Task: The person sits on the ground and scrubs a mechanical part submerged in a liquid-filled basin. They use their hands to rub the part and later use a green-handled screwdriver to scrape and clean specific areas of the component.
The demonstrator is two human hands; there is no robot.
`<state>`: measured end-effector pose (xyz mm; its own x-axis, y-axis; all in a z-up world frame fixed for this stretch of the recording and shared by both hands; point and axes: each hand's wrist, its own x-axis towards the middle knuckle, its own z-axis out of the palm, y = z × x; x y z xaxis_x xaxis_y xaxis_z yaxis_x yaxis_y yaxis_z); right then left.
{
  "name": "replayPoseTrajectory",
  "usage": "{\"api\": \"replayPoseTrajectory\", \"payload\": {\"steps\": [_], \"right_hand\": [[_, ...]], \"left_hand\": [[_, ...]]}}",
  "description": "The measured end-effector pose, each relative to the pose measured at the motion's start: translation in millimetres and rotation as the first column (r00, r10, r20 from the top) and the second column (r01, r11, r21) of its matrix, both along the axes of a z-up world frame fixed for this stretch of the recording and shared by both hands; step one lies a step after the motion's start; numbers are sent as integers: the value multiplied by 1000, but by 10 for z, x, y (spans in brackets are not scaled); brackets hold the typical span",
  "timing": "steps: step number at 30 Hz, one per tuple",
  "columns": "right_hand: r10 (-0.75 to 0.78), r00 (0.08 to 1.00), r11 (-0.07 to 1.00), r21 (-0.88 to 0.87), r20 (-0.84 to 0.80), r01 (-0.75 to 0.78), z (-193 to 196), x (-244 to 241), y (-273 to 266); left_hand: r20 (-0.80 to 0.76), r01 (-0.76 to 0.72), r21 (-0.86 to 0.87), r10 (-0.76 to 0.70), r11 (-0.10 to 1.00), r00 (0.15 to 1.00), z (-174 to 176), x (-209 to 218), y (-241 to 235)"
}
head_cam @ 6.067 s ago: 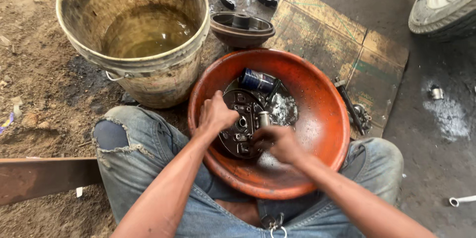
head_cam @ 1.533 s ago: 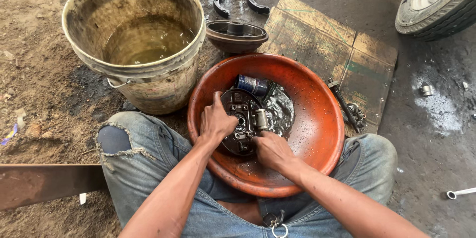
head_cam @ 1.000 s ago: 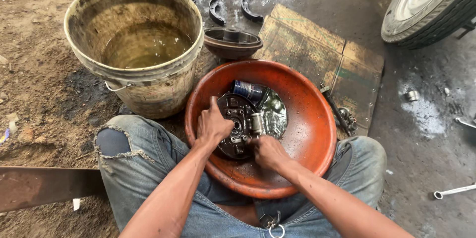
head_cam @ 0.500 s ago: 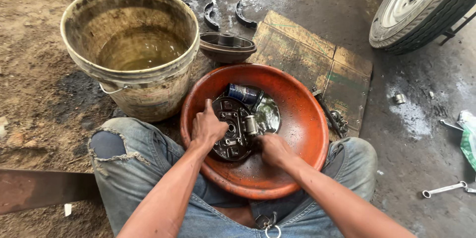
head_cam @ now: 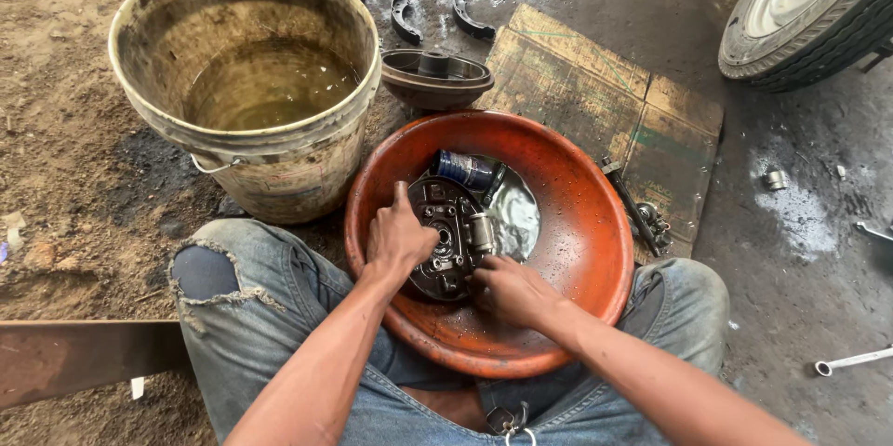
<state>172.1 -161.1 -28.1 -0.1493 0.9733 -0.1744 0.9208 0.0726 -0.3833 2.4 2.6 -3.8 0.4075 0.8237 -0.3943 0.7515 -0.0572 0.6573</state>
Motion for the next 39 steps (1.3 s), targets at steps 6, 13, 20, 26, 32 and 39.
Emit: {"api": "replayPoseTrajectory", "payload": {"steps": [6, 13, 20, 26, 32, 39], "right_hand": [[117, 970, 974, -216, 213, -70, 46, 171, 112], [17, 999, 989, -144, -27, -21, -27, -201, 30], [41, 976, 946, -322, 214, 31, 285, -96, 170], [-362, 924, 922, -195, -120, 336, 215, -264, 264], [-411, 907, 911, -74, -87, 406, 109, -320, 262], [-418, 858, 908, -146, -297, 392, 172, -392, 292]], "left_hand": [[4, 11, 41, -11, 999, 1000, 17, -12, -6], [3, -7, -20, 7, 1000, 1000, 18, 29, -6], [-24, -11, -57, 9, 998, 1000, 1, 4, -10], [-7, -30, 30, 31, 999, 1000, -4, -10, -30], [-35, -32, -76, 29, 997, 999, 59, -28, -28], [95, -86, -90, 94, 992, 991, 14, -12, 10]]}}
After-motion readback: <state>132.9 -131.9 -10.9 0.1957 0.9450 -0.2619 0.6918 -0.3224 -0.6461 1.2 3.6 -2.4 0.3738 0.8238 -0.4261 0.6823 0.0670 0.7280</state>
